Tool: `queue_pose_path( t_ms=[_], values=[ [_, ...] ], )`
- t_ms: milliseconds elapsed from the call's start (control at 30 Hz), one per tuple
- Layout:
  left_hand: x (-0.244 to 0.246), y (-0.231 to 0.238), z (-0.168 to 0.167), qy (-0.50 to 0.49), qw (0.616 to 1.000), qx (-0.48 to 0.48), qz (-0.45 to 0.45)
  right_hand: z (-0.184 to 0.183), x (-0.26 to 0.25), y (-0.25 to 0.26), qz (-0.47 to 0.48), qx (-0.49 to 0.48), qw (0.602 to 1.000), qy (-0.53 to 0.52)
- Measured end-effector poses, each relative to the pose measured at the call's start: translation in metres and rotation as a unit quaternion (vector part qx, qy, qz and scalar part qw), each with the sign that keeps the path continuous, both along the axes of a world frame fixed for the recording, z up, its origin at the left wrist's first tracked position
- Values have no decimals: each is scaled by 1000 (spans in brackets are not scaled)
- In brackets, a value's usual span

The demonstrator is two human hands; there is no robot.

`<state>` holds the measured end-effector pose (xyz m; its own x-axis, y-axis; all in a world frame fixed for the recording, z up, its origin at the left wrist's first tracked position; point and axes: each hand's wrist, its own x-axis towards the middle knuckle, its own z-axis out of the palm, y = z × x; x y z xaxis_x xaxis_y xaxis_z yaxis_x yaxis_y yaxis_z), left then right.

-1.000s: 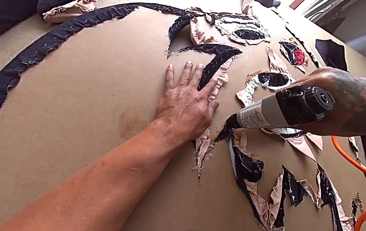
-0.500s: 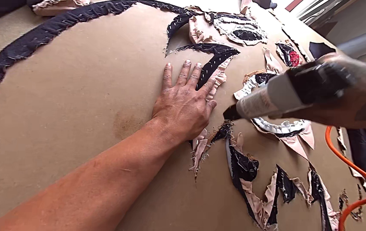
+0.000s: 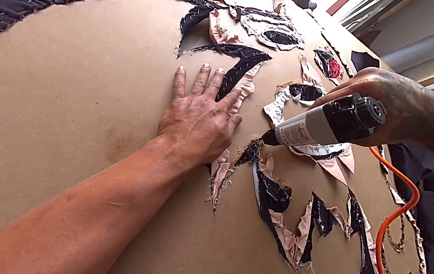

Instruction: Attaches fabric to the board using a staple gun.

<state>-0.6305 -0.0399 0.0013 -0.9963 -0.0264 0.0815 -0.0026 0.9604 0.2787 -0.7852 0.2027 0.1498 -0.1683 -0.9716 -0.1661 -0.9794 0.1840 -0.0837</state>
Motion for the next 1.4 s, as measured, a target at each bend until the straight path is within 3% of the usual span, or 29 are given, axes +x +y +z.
queue_pose_path(
  t_ms=[333, 633, 700, 767, 867, 1000, 1133, 1400],
  values=[
    [0, 1, 1, 0, 1000, 0, 3, 0, 7, -9, 64, -14, 997, -49],
    [1, 0, 1, 2, 1000, 2, -1, -2, 15, -14, 88, 4, 996, -16],
    [0, 0, 1, 8, 1000, 3, -4, 13, 32, -19, 47, 55, 997, 26],
    [0, 0, 1, 6, 1000, 2, -8, 41, 65, -23, -107, 132, 985, -13],
    [0, -1, -1, 15, 1000, 5, -8, 47, 89, 33, -204, 20, 977, -61],
    [-1, 0, 1, 8, 1000, 5, -8, 60, 160, 81, -309, 4, 939, -150],
    [-1, 0, 2, 13, 1000, 15, -12, 45, 222, 110, -396, 5, 898, -192],
    [0, -1, 5, 16, 999, 26, -21, 3, 289, 115, -492, -35, 861, -123]
  ],
)
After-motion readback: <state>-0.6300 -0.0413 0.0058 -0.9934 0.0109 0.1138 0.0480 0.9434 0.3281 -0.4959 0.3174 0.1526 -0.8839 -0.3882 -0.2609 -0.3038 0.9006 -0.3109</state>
